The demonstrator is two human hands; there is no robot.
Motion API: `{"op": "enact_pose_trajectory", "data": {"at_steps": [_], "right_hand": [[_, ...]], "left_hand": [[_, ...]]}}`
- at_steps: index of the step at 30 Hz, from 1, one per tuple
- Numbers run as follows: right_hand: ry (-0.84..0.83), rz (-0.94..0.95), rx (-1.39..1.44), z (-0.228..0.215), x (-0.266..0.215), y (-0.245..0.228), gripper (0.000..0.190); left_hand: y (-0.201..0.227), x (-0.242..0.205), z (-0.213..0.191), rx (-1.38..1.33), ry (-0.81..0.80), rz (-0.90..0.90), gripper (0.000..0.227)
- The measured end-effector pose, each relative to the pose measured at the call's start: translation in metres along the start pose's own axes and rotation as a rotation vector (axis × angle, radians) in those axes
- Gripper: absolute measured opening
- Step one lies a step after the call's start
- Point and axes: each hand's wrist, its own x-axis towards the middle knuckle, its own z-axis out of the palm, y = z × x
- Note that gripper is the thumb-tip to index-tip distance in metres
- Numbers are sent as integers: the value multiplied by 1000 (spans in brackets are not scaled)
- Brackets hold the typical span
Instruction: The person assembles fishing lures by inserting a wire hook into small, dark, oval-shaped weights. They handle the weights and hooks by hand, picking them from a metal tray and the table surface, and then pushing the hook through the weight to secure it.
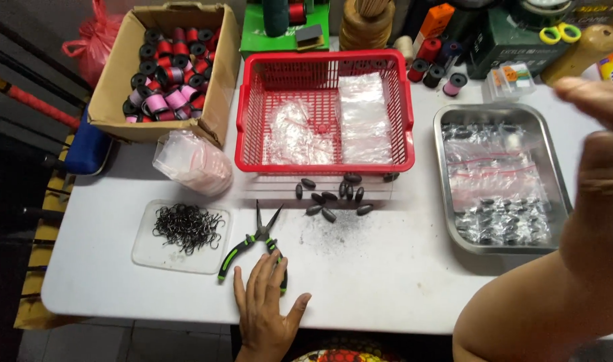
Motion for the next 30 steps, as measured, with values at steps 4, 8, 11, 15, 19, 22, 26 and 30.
{"op": "enact_pose_trajectory", "data": {"at_steps": [4, 8, 11, 15, 19, 22, 26, 30], "right_hand": [[-29, 32, 152, 0, 9, -6, 37], [-111, 24, 209, -4, 17, -3, 29], [-104, 57, 232, -7, 13, 1, 27], [-103, 61, 243, -10, 10, -2, 28], [-144, 33, 230, -14, 13, -6, 24], [-178, 31, 212, -14, 18, -9, 26], [-215, 42, 226, -14, 21, -12, 22], [-217, 33, 193, -9, 22, -15, 21]], "left_hand": [[-1, -1, 4, -57, 71, -19, 50], [1, -2, 6, -154, 144, -52, 41], [3, -1, 6, -201, 160, -108, 19], [2, -4, 8, -209, 173, -80, 11], [2, -4, 8, -187, 173, -58, 15], [3, -5, 8, -175, 168, -53, 11], [3, -3, 8, -168, 160, -41, 9], [5, -2, 6, -184, 139, -52, 10]]}}
